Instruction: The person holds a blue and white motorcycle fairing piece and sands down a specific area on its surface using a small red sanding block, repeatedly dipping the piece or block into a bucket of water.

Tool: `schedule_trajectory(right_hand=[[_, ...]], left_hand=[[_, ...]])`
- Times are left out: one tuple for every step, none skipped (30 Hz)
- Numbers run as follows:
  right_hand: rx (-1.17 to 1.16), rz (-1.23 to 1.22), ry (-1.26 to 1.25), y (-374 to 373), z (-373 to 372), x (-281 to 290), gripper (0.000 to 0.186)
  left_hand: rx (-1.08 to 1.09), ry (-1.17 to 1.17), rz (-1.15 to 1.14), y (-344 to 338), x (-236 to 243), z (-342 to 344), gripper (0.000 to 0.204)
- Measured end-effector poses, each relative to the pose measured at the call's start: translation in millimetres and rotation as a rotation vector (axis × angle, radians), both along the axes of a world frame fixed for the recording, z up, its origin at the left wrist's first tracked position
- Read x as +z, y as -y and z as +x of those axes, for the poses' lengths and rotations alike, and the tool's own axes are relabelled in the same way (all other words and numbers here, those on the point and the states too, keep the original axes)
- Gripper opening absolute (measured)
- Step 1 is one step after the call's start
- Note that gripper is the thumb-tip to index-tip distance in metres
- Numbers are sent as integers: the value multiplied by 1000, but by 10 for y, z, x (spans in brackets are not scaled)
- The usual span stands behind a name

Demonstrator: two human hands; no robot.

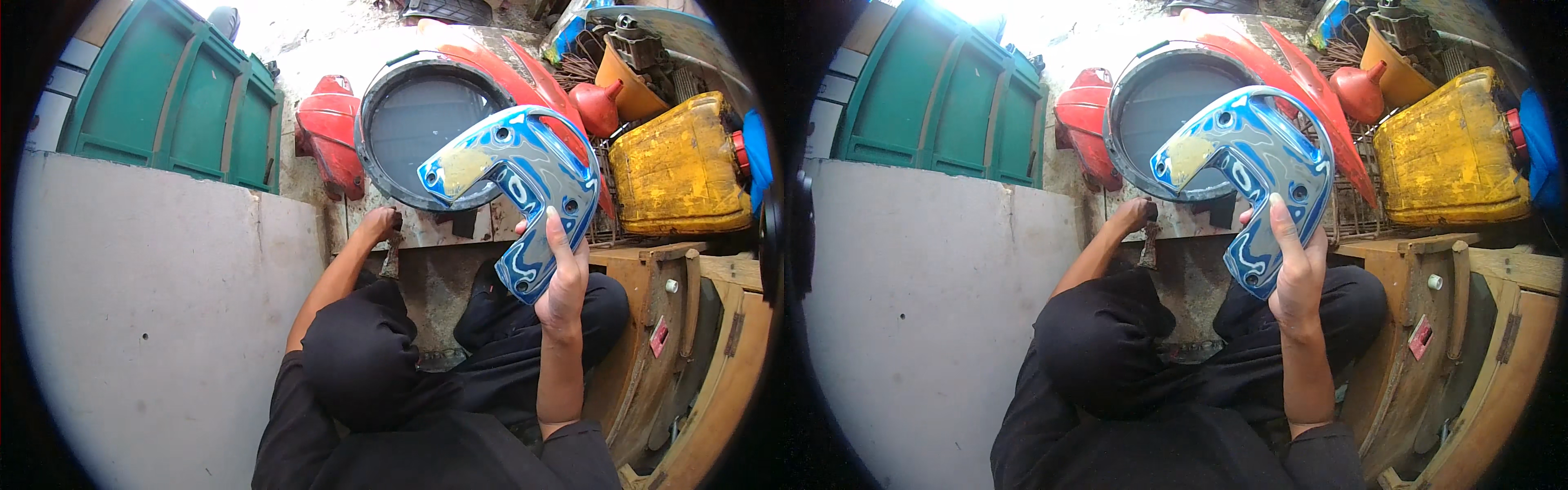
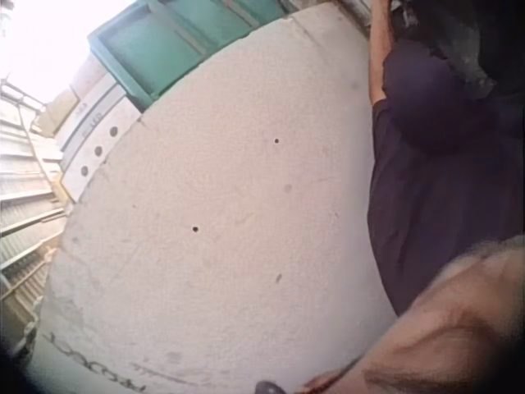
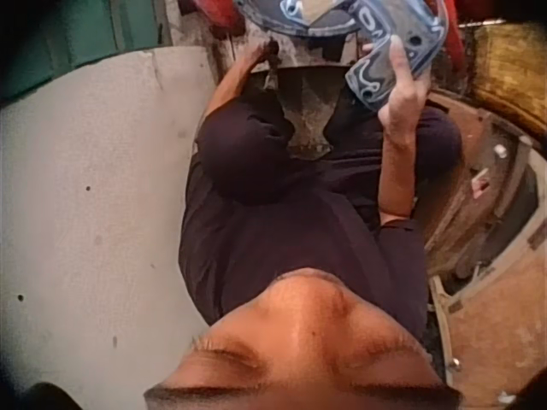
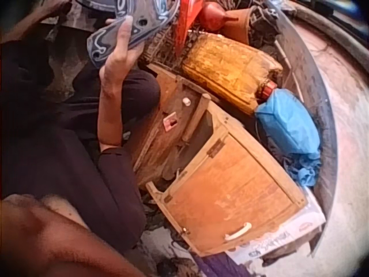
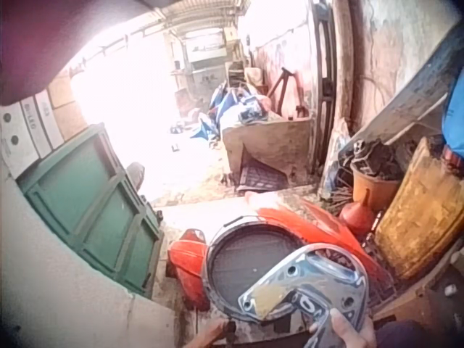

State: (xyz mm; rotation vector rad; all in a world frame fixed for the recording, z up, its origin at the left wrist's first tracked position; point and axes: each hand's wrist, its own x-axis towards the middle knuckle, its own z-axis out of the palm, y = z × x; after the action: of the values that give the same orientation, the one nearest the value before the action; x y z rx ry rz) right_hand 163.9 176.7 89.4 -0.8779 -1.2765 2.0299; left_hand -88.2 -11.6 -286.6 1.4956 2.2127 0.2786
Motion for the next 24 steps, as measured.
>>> schedule_trajectory(right_hand=[[7, -1, -5, 0, -5, 3, 24], [16, -2, -11, 2, -11, 6, 24], [18, -4, -8, 5, -14, 4, 24], [24, -7, -10, 12, -20, 7, 24], [33, -11, -13, 22, -30, 12, 24], [12, -6, 2, -6, -3, -18, 24], [-19, 2, 22, -43, 40, -45, 24], [-30, 3, 26, -54, 59, -45, 24], [-10, -4, 14, -33, 38, -15, 24], [12, -12, 0, -11, 13, 11, 24], [37, -21, -14, 13, -14, 35, 24], [31, -23, -15, 1, -10, 6, 24], [13, -21, -9, -18, 13, -29, 25], [4, -21, -10, -27, 24, -41, 25], [8, -41, -18, -26, 22, -36, 25], [16, -61, -30, -19, 12, -26, 26], [18, -78, -38, -21, 14, -13, 26], [23, -93, -44, -34, 27, -16, 26], [0, -98, -38, -82, 84, -32, 27], [17, -113, -53, -75, 80, -15, 28], [25, -127, -75, -59, 70, 9, 28], [25, -138, -91, -48, 71, 21, 29], [23, -152, -104, -50, 71, 21, 29], [30, -150, -116, -53, 85, 14, 31]], left_hand=[[-58, 11, 27, 25, -70, -52, 15], [-115, 21, 54, 54, -133, -103, 15], [-90, 59, 35, 87, -217, -148, 15], [-62, 93, 16, 130, -258, -199, 16], [-31, 125, -4, 197, -290, -240, 17], [-39, 170, -36, 73, -233, -189, 19], [-58, 219, -67, -105, -55, -118, 21], [-56, 253, -105, -165, 93, -97, 24], [-11, 249, -123, -63, 104, -153, 26], [38, 244, -141, 72, 76, -233, 28], [89, 239, -160, 233, 59, -309, 31], [121, 326, -113, 228, 127, -303, 30], [141, 419, -66, 173, 302, -258, 30], [170, 506, -19, 161, 511, -216, 30], [233, 575, -15, 206, 707, -185, 28], [301, 639, -8, 276, 902, -164, 26], [361, 707, 0, 313, 1085, -136, 26], [316, 663, -7, 355, 1263, -143, 27], [305, 626, -161, 197, 1672, -69, 27], [327, 721, -63, 331, 1864, -47, 25], [345, 819, 40, 456, 2017, -25, 23], [366, 790, 113, 474, 2268, 11, 21], [385, 764, 183, 471, 2615, 54, 19], [404, 734, 254, 469, 2966, 93, 16]])
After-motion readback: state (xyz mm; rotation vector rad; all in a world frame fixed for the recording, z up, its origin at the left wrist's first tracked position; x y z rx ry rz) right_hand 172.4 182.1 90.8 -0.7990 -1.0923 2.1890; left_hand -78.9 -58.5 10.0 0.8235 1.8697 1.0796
